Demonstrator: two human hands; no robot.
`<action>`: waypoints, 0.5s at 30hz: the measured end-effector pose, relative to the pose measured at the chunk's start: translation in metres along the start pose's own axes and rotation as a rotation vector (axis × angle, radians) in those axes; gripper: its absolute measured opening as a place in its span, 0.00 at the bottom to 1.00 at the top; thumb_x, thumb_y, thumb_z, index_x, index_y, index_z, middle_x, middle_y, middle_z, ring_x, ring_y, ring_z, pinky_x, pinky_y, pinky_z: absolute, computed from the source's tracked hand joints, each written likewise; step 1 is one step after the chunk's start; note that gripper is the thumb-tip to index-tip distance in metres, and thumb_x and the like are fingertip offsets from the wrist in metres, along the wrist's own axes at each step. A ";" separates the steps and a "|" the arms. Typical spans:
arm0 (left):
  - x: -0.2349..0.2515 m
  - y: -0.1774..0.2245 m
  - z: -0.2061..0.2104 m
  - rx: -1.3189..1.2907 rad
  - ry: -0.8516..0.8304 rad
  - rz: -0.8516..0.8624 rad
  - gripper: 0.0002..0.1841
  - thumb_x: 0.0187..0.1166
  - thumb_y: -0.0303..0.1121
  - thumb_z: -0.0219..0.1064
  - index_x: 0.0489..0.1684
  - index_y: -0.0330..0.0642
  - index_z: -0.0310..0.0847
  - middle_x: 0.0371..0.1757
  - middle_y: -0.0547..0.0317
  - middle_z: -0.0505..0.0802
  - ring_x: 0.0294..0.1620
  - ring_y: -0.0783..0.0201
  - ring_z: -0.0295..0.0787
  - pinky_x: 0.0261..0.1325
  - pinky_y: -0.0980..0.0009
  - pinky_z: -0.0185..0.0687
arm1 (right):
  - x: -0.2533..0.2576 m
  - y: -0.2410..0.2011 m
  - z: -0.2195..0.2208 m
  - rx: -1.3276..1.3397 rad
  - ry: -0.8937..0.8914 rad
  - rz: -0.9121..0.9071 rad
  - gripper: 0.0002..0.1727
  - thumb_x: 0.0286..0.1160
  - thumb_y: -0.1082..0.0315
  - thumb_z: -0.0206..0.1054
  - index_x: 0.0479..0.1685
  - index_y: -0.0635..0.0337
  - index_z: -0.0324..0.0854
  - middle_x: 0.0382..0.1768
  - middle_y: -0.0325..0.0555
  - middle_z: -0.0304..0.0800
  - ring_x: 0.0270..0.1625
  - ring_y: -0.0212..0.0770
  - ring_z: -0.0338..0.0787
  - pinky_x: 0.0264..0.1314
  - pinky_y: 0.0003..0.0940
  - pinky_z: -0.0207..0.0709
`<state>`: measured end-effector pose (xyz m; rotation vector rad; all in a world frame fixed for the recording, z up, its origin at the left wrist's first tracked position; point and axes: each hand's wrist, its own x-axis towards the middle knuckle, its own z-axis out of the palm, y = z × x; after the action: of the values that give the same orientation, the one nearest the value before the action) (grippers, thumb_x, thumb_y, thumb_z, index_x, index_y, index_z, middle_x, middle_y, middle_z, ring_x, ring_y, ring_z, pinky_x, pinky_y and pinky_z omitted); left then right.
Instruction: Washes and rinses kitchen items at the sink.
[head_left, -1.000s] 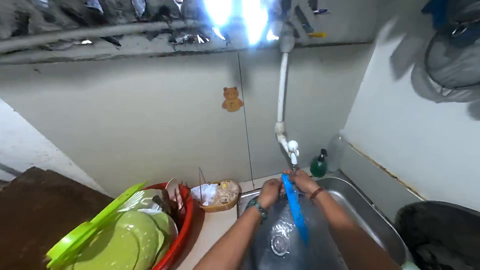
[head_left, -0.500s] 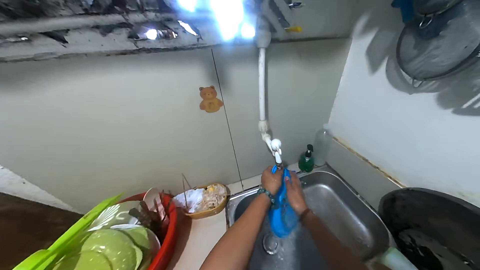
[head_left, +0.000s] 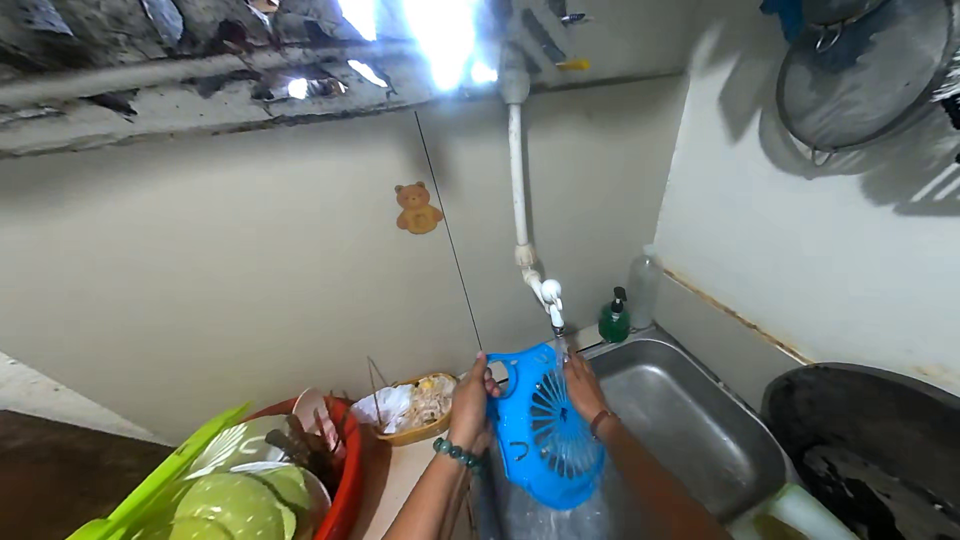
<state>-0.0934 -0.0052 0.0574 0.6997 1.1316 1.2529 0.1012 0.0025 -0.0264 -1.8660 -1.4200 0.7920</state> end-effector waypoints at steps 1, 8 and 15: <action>0.000 0.000 -0.002 -0.053 0.024 0.015 0.22 0.95 0.44 0.50 0.23 0.44 0.68 0.13 0.68 0.73 0.11 0.73 0.72 0.20 0.79 0.77 | -0.002 0.002 0.001 -0.013 0.040 -0.006 0.34 0.96 0.52 0.37 0.93 0.64 0.52 0.93 0.64 0.51 0.95 0.61 0.49 0.96 0.53 0.42; 0.002 -0.006 0.000 -0.364 0.193 0.175 0.24 0.96 0.49 0.43 0.23 0.49 0.65 0.12 0.70 0.73 0.12 0.74 0.75 0.22 0.78 0.80 | -0.012 -0.012 0.002 0.013 0.152 0.003 0.39 0.92 0.47 0.45 0.97 0.57 0.43 0.96 0.64 0.35 0.97 0.63 0.37 0.95 0.63 0.38; -0.009 -0.014 0.006 -0.400 0.217 0.308 0.22 0.97 0.47 0.36 0.38 0.44 0.69 0.24 0.67 0.81 0.28 0.71 0.85 0.41 0.72 0.87 | -0.021 -0.020 0.022 0.131 0.019 0.162 0.37 0.96 0.53 0.41 0.94 0.70 0.42 0.92 0.73 0.44 0.95 0.69 0.45 0.96 0.57 0.39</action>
<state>-0.0818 -0.0161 0.0490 0.4515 0.9238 1.7911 0.0676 -0.0105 -0.0221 -1.8987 -1.1867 0.9199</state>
